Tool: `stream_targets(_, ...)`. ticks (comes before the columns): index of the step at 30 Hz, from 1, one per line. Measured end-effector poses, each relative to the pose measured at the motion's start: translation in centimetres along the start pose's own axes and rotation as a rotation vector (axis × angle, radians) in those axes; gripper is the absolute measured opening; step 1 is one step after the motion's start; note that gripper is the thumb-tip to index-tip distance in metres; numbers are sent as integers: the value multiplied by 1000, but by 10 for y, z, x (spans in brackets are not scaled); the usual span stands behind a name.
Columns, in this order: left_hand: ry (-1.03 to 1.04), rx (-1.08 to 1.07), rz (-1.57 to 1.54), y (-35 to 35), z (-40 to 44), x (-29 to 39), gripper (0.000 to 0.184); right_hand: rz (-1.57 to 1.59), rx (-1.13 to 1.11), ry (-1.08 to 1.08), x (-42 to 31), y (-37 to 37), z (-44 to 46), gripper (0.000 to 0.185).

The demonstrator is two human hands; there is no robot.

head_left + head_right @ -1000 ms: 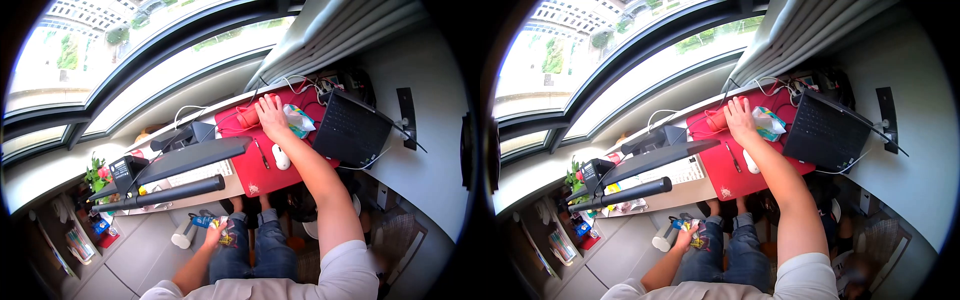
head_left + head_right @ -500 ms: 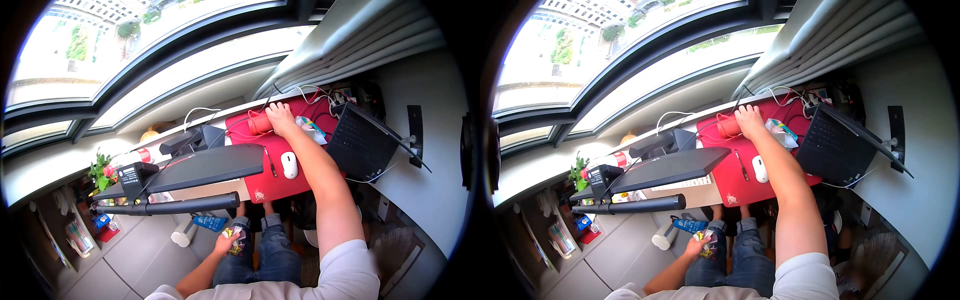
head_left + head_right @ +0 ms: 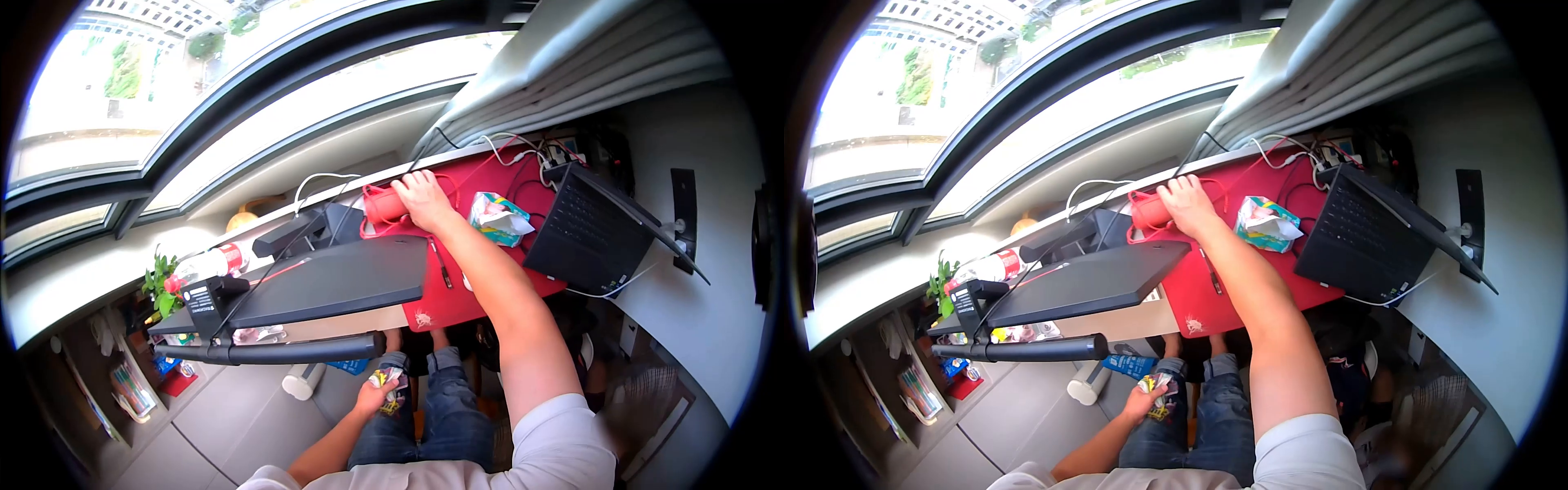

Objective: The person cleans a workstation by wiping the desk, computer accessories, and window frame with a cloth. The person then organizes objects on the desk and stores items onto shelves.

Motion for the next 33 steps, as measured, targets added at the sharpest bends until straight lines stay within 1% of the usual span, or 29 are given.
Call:
stream_targets(2, 12, 4, 8, 3, 3, -4, 39, -6, 37, -45, -3, -4, -1, 40)
stream_targets(3, 13, 3, 26, 3, 6, -7, 39, 41, 47, -47, -2, -5, -2, 54)
stream_targets(4, 15, 2, 43, 6, 5, -5, 38, 46, 63, -35, -1, -7, -3, 50)
stream_targets(6, 13, -7, 61, 11, 3, -1, 38, 21, 100, -26, 0, -13, -9, 49)
stream_targets(8, 15, -28, 63, 17, 2, 9, 38, -36, 142, 32, 2, -31, -17, 48)
stream_targets(10, 22, -62, 44, 24, 3, 16, 38, 16, 153, 95, 4, -58, -37, 49)
stream_targets(12, 62, -78, 30, 30, 9, 21, 36, 133, 254, 160, 6, -94, -69, 50)
stream_targets(14, 68, -102, 13, 40, 6, 37, 36, 127, 371, 326, 6, -125, -108, 47)
stream_targets(16, 100, -111, 1, 49, 4, 48, 35, -17, 349, 494, 8, -145, -137, 47)
stream_targets(18, 116, -121, 1, 55, 2, 57, 33, -57, 395, 549, 19, -164, -148, 50)
stream_targets(19, 152, -130, 23, 56, 4, 57, 33, -77, 331, 573, 26, -170, -149, 49)
stream_targets(20, 130, -137, 32, 56, 5, 55, 33, -117, 274, 563, 34, -173, -147, 40)
stream_targets(22, 126, -140, 47, 55, 5, 51, 33, -133, -29, 623, 51, -156, -150, 29)
stream_targets(23, 137, -138, 53, 53, 6, 49, 33, -173, -23, 582, 51, -152, -150, 24)
stream_targets(26, 139, -142, 50, 50, 1, 42, 34, -213, -44, 521, 43, -131, -146, 20)
stream_targets(27, 127, -147, 39, 50, -3, 43, 34, -257, -45, 508, 48, -115, -150, 13)
stream_targets(30, 82, -155, 51, 41, 1, 30, 37, -188, -133, 575, 64, -86, -159, 11)
stream_targets(31, 85, -148, 49, 37, 0, 28, 37, -169, -34, 555, 61, -94, -155, 13)
stream_targets(33, 58, -135, 62, 29, -2, 22, 39, -106, 73, 578, 52, -105, -156, 13)
Point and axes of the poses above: each hand's wrist, its own z-axis towards the middle knuckle, its own y-axis out of the palm, x = y × z, the point moved 8 cm from there along z, towards the middle knuckle, and after that the axes turned 2 degrees about x, right-handed, at the moved point
